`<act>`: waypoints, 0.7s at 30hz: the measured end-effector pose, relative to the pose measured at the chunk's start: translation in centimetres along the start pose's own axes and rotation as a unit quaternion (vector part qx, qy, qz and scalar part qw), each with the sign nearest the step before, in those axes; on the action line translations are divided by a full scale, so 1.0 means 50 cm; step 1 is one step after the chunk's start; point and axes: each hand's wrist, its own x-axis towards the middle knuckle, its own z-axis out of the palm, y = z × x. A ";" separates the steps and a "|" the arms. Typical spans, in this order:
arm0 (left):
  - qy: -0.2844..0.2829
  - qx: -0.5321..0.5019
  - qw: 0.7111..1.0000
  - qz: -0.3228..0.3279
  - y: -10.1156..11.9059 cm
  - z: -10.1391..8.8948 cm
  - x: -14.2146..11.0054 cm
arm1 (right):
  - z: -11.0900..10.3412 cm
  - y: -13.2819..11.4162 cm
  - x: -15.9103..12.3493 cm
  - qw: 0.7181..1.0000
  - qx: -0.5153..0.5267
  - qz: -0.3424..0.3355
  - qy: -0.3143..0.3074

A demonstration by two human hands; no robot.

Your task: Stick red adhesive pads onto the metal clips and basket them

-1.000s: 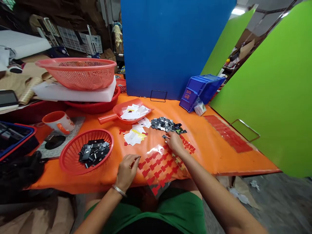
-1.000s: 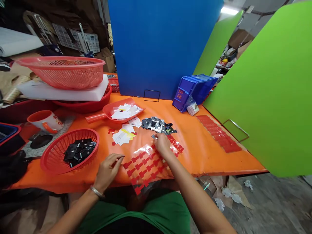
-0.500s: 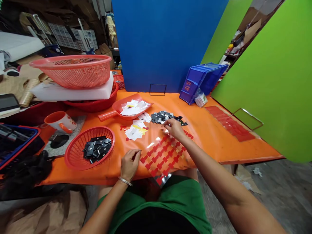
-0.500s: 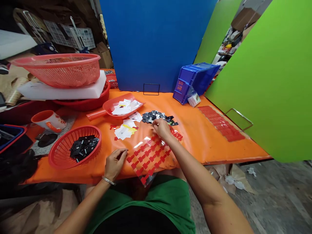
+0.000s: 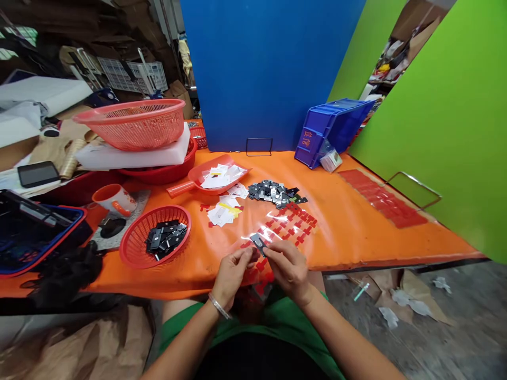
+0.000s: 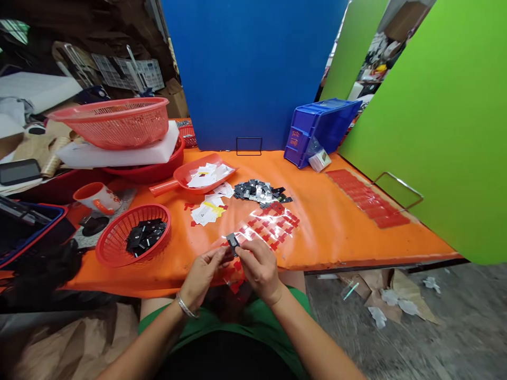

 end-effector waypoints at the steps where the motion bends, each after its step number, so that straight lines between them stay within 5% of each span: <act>1: -0.018 -0.042 0.999 -0.018 0.002 0.012 -0.006 | 0.001 -0.005 -0.005 1.000 -0.005 -0.012 -0.007; 6: -0.015 -0.116 0.991 -0.059 -0.005 0.017 -0.006 | 0.003 -0.030 -0.030 0.998 -0.018 -0.014 -0.054; 10: 0.009 0.132 0.991 0.022 -0.006 -0.010 0.012 | -0.003 -0.034 -0.055 0.994 -0.019 0.045 -0.094; 14: 0.044 0.453 0.864 0.213 -0.001 -0.022 0.032 | -0.001 -0.017 -0.067 0.983 -0.059 0.117 -0.126; 17: 0.047 0.569 0.786 0.236 -0.010 -0.020 0.044 | 0.008 0.001 -0.064 0.974 -0.095 0.128 -0.159; 21: 0.037 0.628 0.743 0.227 -0.033 -0.018 0.056 | 0.022 0.021 -0.061 0.958 -0.138 0.115 -0.222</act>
